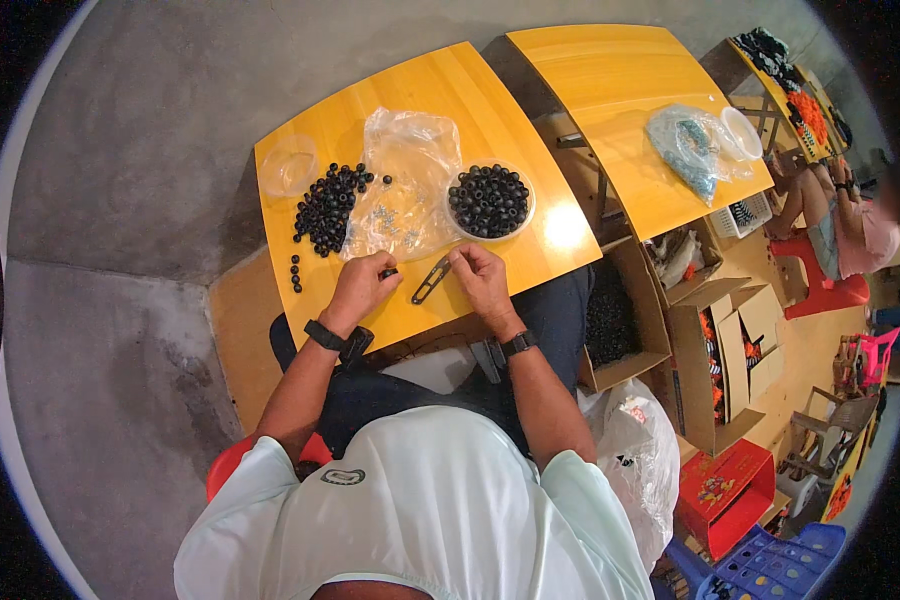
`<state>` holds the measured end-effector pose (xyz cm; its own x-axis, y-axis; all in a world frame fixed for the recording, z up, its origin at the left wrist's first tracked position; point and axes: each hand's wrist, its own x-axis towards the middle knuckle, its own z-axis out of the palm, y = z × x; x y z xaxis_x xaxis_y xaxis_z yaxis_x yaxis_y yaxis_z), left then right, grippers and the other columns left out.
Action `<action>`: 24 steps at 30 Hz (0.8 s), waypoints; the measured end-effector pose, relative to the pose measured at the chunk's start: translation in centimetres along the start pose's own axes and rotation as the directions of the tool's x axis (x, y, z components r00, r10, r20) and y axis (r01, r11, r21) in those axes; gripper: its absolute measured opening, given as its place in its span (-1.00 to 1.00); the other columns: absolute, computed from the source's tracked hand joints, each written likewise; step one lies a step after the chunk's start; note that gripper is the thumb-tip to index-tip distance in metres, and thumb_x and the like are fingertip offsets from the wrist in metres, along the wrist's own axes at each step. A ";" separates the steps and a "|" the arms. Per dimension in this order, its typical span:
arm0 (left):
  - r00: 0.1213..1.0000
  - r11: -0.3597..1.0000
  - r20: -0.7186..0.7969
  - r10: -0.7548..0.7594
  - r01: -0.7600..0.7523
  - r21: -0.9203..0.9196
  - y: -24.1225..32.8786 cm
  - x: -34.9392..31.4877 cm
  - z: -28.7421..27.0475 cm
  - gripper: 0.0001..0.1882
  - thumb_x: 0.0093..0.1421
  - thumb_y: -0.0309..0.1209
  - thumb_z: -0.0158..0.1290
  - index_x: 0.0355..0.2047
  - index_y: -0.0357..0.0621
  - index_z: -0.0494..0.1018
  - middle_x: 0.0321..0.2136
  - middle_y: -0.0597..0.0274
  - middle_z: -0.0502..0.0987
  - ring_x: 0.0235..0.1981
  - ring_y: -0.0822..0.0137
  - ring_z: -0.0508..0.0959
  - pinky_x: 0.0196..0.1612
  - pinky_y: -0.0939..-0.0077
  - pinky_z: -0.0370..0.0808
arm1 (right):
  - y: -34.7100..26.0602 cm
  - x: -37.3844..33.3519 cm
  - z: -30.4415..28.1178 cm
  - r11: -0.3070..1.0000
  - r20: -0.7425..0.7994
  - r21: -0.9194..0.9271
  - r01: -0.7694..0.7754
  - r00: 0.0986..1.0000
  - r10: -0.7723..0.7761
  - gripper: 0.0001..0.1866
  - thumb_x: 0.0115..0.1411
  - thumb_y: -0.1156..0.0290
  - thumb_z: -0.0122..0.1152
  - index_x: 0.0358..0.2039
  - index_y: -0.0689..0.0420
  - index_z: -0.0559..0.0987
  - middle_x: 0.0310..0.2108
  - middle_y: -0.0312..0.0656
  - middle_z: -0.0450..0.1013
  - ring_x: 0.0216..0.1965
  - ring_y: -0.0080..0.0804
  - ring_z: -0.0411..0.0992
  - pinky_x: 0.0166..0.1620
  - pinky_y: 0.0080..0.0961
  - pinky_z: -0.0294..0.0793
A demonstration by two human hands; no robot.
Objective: The person trims small black plastic parts using clippers.
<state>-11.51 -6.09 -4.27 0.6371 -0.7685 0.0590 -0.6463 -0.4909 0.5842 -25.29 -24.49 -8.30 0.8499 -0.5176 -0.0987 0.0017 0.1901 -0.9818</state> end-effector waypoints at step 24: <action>0.996 0.976 -0.044 0.072 -0.062 0.208 1.0 6.8 -0.4 -0.77 0.06 -0.37 0.13 -0.30 -0.23 0.59 -0.37 -0.02 0.61 -0.34 0.00 0.60 -0.22 0.19 0.53 | 0.4 0.1 0.0 0.997 -0.012 0.031 0.065 0.998 -0.064 -0.83 0.33 0.35 0.13 -0.31 0.19 0.55 -0.56 -0.51 0.34 -0.59 -0.82 0.22 -0.52 -0.79 0.20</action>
<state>-7.67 -11.67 -2.96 0.6064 -0.7834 0.1366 -0.7576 -0.5170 0.3984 -25.23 -24.48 -8.75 0.8415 -0.5390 -0.0375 0.0731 0.1823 -0.9805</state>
